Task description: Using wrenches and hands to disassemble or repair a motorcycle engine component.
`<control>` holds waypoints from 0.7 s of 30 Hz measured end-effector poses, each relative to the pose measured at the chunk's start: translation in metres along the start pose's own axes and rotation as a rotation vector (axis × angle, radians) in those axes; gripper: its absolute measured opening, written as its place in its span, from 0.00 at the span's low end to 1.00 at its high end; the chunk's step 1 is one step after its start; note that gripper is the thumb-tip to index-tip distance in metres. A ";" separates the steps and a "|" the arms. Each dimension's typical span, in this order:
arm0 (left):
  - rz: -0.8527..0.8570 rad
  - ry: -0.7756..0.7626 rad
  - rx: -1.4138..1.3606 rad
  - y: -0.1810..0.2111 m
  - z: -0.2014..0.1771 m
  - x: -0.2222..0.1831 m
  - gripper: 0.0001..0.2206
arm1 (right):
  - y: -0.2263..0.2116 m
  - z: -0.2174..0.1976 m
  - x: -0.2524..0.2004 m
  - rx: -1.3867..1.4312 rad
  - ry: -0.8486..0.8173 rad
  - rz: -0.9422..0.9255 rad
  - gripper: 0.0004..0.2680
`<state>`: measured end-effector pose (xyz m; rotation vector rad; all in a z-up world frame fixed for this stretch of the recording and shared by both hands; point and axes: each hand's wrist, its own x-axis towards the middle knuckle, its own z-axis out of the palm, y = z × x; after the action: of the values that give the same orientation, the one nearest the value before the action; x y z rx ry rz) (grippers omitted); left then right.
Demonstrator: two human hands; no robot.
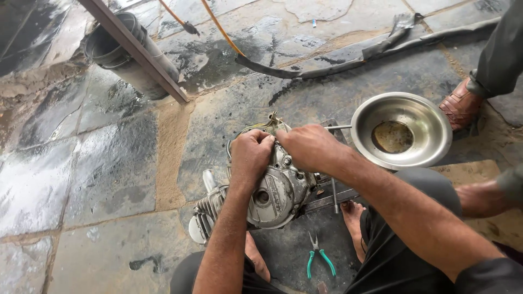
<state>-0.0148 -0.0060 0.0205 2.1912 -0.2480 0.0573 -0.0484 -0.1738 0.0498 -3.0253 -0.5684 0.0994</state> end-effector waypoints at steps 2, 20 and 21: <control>0.032 0.010 -0.001 -0.001 0.000 0.000 0.09 | 0.004 0.004 -0.002 0.057 -0.036 0.022 0.08; 0.136 0.050 0.073 0.013 0.001 -0.009 0.09 | 0.001 0.018 -0.006 0.166 0.102 0.017 0.07; 0.140 0.047 0.069 0.011 0.002 -0.007 0.09 | -0.003 0.015 -0.007 0.176 0.066 0.032 0.08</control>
<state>-0.0239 -0.0129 0.0267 2.2351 -0.3769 0.1980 -0.0573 -0.1728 0.0359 -2.8560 -0.4782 0.0486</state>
